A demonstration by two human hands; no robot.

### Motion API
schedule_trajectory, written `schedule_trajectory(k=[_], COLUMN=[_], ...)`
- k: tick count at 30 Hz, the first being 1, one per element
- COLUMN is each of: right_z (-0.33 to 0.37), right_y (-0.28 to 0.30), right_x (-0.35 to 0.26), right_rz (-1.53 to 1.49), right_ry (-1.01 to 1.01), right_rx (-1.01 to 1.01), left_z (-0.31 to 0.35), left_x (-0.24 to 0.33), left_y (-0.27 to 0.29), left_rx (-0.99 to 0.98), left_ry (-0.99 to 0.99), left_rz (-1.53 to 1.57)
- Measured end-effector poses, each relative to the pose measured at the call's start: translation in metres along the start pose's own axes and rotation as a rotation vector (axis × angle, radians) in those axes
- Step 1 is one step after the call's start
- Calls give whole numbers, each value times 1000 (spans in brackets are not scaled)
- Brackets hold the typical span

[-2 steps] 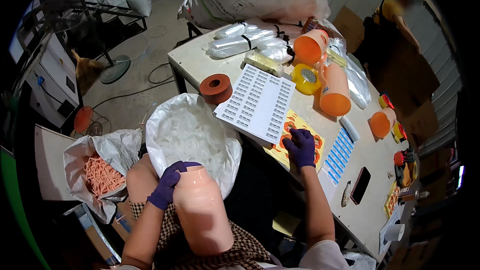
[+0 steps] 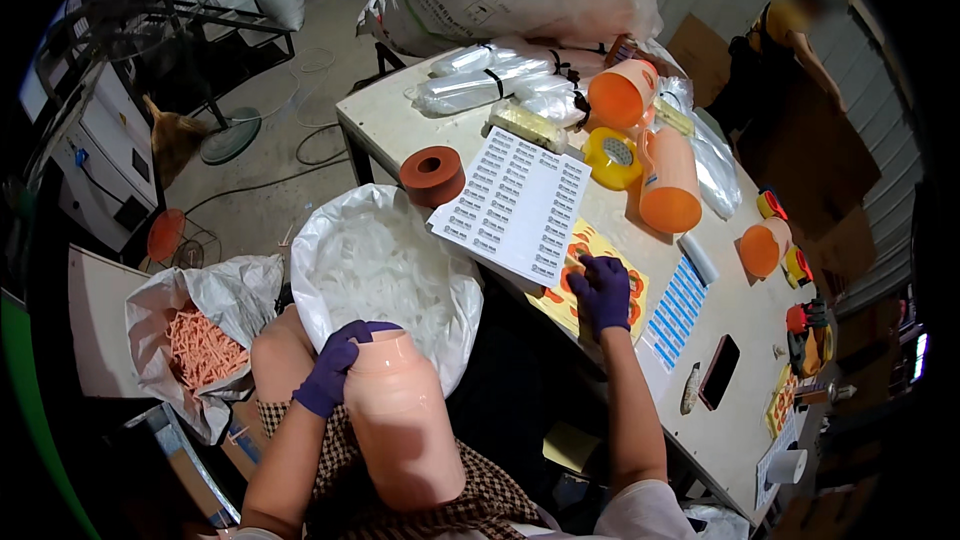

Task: The person picks up peach-colored plastic components from a box, applies stickers to their surface while holding them, and places the finished items on a table.

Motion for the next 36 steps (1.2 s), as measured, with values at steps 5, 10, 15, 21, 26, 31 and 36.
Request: schedule_trajectory(k=[5,10,15,21,26,31,36], right_z=[-12,1,9,10,7,-2,16], right_y=[6,9,8,0,3,16,35], right_x=[7,2,9,17,33,51,9], right_rz=[-10,-108,-246,-255,-191,-831,-1401], right_ry=[-107,-100,-74,45,115,129,-45], right_rx=[49,20,-43,-73,-150,-638,-353], left_z=[8,26,31,32,39,37,32], left_x=[12,12,7,4,-4,-4,0], left_y=[-1,3,2,0,16,22,8], left_rx=[-50,-56,-16,4,57,-18,-87], left_ry=[-126,-196,-162,-154,-114,-110,-149], left_rz=[-38,-27,-3,-30,-56,-98,-27])
Point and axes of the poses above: each hand's wrist, its own z-axis away from the middle knuckle, its own y-axis out of the back of the hand, x = y × z, the point moved 3 cm from there along -z, towards the middle knuckle, and after that the axes turned 15 degrees about -x, right-handed, at the moved point
